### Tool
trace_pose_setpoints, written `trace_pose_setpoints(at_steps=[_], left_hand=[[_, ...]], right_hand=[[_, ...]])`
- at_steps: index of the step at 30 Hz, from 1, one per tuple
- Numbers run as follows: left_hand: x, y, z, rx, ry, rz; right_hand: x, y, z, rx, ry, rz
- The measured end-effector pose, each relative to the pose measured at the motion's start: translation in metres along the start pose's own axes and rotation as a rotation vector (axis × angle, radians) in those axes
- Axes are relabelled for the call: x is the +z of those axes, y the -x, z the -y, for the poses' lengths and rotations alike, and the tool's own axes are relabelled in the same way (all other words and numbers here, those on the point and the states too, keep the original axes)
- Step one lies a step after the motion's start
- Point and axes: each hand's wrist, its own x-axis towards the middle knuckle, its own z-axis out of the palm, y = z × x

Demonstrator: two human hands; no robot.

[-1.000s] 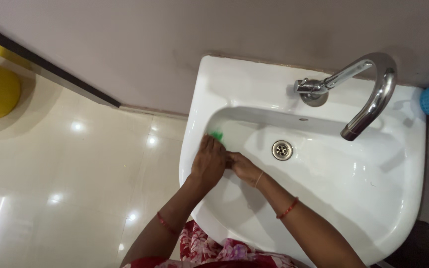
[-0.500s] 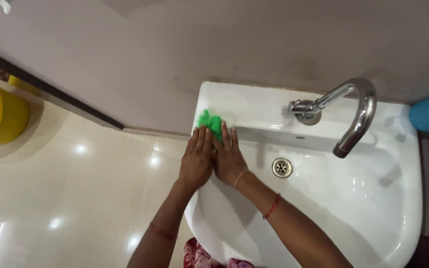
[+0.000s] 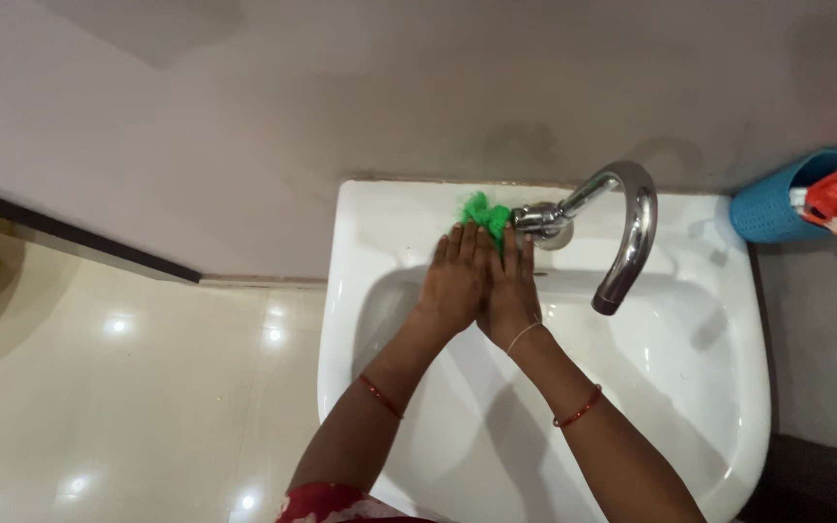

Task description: The person cleans a sink by hand with a sponge, then scrubs the faucet and the surrounding countertop before rinsing the sponge under the running tap.

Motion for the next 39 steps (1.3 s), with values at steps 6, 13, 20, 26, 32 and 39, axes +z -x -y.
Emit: trace_pose_setpoints(at_steps=[6,13,20,26,32,39], left_hand=[[-0.023,0.006,0.041,-0.009,-0.08,0.132],[-0.039,0.051,0.124,-0.251,-0.043,0.058],[-0.052,0.093,0.115,-0.293,0.073,0.028],[-0.034,0.064,0.067,-0.209,0.096,0.037],[-0.012,0.029,0.01,-0.058,0.128,0.003],[-0.011,0.009,-0.06,0.012,0.117,-0.053]], right_hand=[[-0.002,-0.035,0.026,-0.027,0.068,0.165],[-0.024,-0.081,0.11,-0.222,-0.101,0.246],[-0.019,-0.059,0.122,-0.297,-0.1,0.267],[0.015,-0.031,0.065,-0.26,-0.084,-0.077],[0.019,0.008,0.001,-0.083,-0.14,-0.143],[-0.019,0.044,-0.049,0.128,-0.464,-0.142]])
